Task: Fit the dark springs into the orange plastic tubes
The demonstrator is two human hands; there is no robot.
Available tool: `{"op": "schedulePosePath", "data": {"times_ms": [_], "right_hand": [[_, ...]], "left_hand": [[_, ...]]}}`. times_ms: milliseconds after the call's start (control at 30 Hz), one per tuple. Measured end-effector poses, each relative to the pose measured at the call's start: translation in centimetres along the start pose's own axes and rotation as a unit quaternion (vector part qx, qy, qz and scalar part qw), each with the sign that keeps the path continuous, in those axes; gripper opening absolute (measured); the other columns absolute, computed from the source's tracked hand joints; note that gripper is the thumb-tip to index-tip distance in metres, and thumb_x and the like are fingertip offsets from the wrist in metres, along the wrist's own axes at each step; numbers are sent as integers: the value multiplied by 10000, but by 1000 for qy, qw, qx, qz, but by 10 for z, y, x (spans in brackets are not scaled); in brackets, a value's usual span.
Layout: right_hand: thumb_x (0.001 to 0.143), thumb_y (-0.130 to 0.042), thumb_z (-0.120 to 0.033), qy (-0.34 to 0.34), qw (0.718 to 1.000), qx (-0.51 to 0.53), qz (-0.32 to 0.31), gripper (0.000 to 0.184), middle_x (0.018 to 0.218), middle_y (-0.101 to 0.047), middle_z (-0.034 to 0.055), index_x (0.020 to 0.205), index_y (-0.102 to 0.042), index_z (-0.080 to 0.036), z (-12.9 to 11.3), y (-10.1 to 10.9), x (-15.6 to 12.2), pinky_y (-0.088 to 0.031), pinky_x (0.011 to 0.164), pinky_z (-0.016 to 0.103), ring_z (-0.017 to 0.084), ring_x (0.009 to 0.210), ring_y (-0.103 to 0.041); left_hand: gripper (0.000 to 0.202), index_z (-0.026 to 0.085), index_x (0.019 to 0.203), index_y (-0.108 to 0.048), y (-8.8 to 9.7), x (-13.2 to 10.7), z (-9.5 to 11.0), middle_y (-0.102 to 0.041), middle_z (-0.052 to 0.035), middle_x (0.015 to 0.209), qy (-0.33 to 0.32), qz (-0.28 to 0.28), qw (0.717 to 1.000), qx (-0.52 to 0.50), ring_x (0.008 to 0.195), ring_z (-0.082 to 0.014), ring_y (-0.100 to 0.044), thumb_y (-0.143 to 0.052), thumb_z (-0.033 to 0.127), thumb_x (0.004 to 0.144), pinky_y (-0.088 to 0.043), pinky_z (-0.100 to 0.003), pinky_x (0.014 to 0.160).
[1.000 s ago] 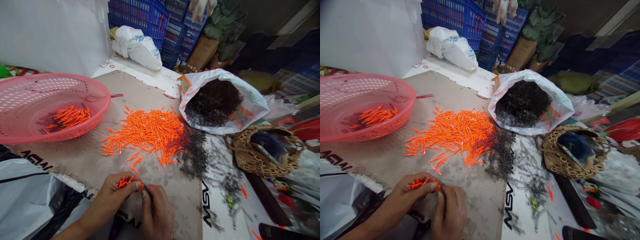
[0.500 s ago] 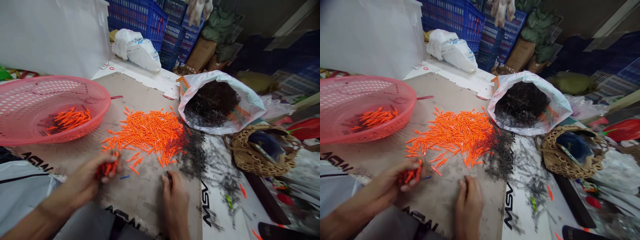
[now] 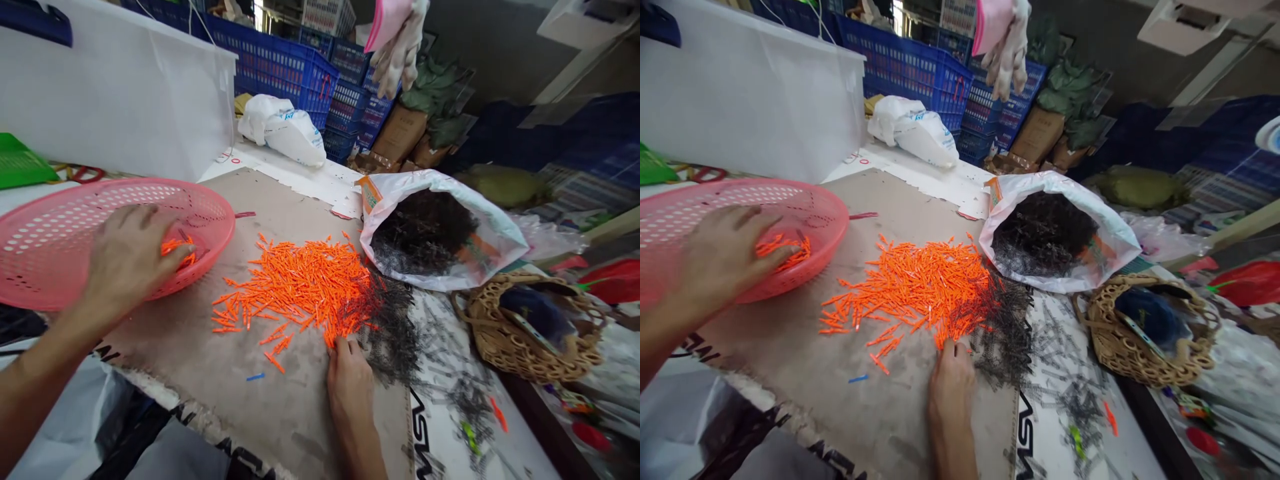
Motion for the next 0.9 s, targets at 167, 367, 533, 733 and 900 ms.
{"op": "schedulePosePath", "data": {"times_ms": [167, 367, 533, 733, 900], "right_hand": [[891, -436, -88, 39, 999, -5, -23, 199, 834, -637, 80, 818, -590, -190, 4, -2, 2, -387, 621, 270, 203, 732, -615], [912, -432, -95, 30, 999, 14, -36, 220, 820, -635, 53, 823, -603, -202, 11, 17, -37, -399, 659, 262, 187, 721, -595], [927, -469, -130, 17, 996, 90, -25, 203, 804, -629, 30, 814, -615, -215, 8, 24, -54, -419, 662, 240, 172, 730, -600], [911, -455, -122, 48, 996, 69, -12, 253, 1057, -656, 132, 1078, -643, -153, 6, 22, -10, -469, 828, 354, 243, 955, -581], [805, -543, -47, 98, 993, 51, -44, 405, 1289, -590, 170, 1186, -641, -144, -14, 11, -3, -452, 917, 414, 306, 1147, -522]], "left_hand": [[413, 201, 1295, -593, -78, -57, 69, -522, -87, 1450, -71, -140, 988, 7, 1371, -288, -394, -468, 365, 937, -308, -448, 1134], [574, 286, 1381, -511, -152, -100, 104, -473, -99, 1489, -101, -263, 958, 58, 1393, -410, -319, -592, 525, 866, -210, -671, 1082], [531, 318, 1377, -515, -155, -109, 125, -490, -69, 1480, -177, -262, 948, 25, 1382, -392, -343, -581, 498, 882, -179, -620, 1109], [536, 286, 1431, -446, -171, -61, 126, -369, -80, 1555, -148, -249, 955, 67, 1430, -399, -230, -468, 500, 941, -147, -646, 1106], [570, 308, 1465, -381, -178, -62, 122, -410, -73, 1534, -181, -313, 930, 61, 1427, -389, -249, -494, 485, 935, -139, -654, 1104]]}}
Point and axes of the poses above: each hand's wrist, its own x-axis towards the middle knuckle, its own y-axis out of the back of the hand, z = x × y, the point moved 3 cm from there along x, towards the middle knuckle
